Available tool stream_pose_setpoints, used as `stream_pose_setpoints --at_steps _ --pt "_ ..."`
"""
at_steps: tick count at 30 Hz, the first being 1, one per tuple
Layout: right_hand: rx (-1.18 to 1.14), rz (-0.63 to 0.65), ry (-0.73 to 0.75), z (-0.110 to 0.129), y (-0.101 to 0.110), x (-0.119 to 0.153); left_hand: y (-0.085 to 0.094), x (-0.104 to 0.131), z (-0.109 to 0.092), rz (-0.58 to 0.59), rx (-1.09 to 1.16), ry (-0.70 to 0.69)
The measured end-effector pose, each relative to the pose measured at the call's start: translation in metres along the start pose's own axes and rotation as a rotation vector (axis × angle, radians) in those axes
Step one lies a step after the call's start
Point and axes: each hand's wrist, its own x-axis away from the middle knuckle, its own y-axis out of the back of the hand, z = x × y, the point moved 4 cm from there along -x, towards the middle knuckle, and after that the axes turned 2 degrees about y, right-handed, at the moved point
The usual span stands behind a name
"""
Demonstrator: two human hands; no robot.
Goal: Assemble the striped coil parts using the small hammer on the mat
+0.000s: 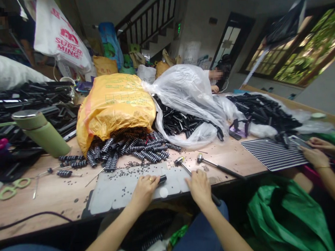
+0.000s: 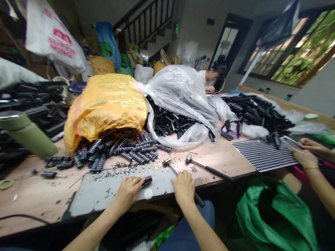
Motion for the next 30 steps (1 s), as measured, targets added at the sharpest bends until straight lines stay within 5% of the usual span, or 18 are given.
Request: stream_pose_setpoints --at_steps 2,5,8,11,17,22,25,30 --pt "0.075 0.066 -0.057 -0.023 0.005 -0.001 0.006 0.002 0.002 0.004 -0.112 -0.006" --pt "-0.122 0.133 -0.002 -0.025 0.008 0.011 0.01 0.003 0.001 -0.005 -0.176 0.013" --pt "-0.371 0.13 0.089 -0.003 0.01 0.035 0.01 0.002 -0.001 0.012 -0.178 0.025" --pt "-0.377 0.178 0.123 0.017 0.01 0.053 0.007 0.002 -0.004 0.042 -0.173 0.05" --pt "-0.581 0.137 0.175 0.05 0.04 0.055 -0.01 0.004 -0.024 0.052 -0.183 0.106" --pt "-0.32 0.338 0.353 0.091 0.025 0.062 -0.028 0.01 -0.024 0.076 -0.166 0.04" --pt "-0.357 0.335 0.328 0.089 0.021 0.056 -0.03 0.007 -0.017 0.045 -0.146 0.017" --pt "-0.595 0.203 0.19 0.065 0.047 0.042 -0.021 0.001 -0.019 0.049 -0.085 0.1"
